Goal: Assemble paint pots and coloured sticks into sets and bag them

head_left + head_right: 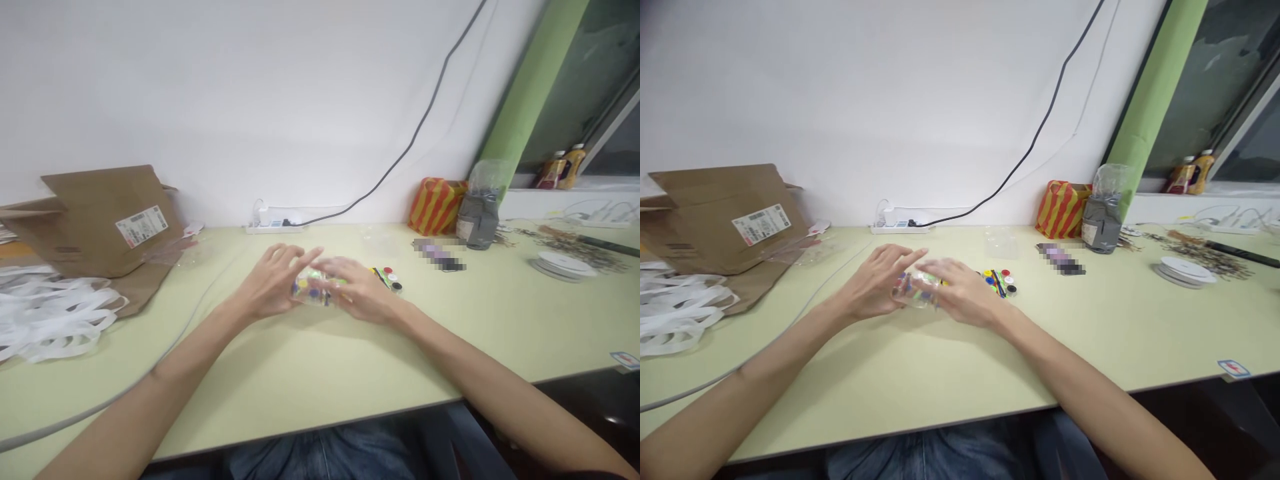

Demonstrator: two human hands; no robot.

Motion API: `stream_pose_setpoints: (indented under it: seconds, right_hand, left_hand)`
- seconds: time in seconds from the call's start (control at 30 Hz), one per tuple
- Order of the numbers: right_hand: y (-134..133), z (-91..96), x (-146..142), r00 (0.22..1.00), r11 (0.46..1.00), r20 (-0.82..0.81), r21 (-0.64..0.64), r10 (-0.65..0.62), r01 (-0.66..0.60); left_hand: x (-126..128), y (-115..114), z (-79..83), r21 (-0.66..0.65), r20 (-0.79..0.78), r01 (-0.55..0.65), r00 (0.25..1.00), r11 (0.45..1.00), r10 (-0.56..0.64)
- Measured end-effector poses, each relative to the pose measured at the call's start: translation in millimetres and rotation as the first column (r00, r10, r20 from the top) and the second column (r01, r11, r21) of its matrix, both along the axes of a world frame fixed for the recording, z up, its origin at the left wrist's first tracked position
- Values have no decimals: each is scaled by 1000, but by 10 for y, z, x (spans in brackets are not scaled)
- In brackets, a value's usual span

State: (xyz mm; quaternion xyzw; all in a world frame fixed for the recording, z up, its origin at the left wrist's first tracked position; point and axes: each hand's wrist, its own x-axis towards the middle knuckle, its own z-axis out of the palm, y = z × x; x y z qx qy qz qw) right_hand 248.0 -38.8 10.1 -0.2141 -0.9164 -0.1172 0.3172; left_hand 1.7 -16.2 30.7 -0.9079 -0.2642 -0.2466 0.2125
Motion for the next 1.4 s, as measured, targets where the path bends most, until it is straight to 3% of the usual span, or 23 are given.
stream_pose_setpoints:
  seconds: [0.07, 0.13, 0.2, 0.27, 0.37, 0.53, 0.8, 1.1, 1.4]
  right_hand:
    - [140, 30, 216, 983, 994, -157, -78, -90, 79]
    - [323, 36, 488, 950, 970, -213, -138, -228, 202]
    - [502, 23, 769, 893, 893, -142, -216, -428, 394]
    - [635, 2, 1008, 841, 792, 14, -327, -541, 515]
    - [726, -21, 1233, 813, 693, 148, -451, -563, 562]
    - [776, -55, 1365, 825, 624, 210, -565, -524, 540]
    - [854, -141, 1377, 776, 593, 282, -514, -564, 619]
    - [867, -192, 1300, 736, 608, 296, -423, -608, 672]
    - [906, -215, 1287, 757, 639, 289, -409, -586, 651]
  left_hand:
    - [-81, 71, -8, 26, 37, -58, 998, 998, 57]
    - [-129, 113, -15, 32, 73, -83, 994, 996, 81]
    - [-145, 131, -25, 30, 121, -91, 989, 995, 86]
    - [-142, 135, -38, 37, 160, -93, 983, 995, 86]
    - [-128, 133, -54, 69, 186, -86, 980, 994, 72]
    - [-118, 127, -61, 82, 214, -57, 976, 995, 38]
    - [-101, 134, -76, 100, 223, -92, 972, 991, 68]
    - [-106, 145, -86, 86, 177, -116, 979, 990, 100]
    - [-110, 119, -68, 80, 150, -132, 982, 988, 119]
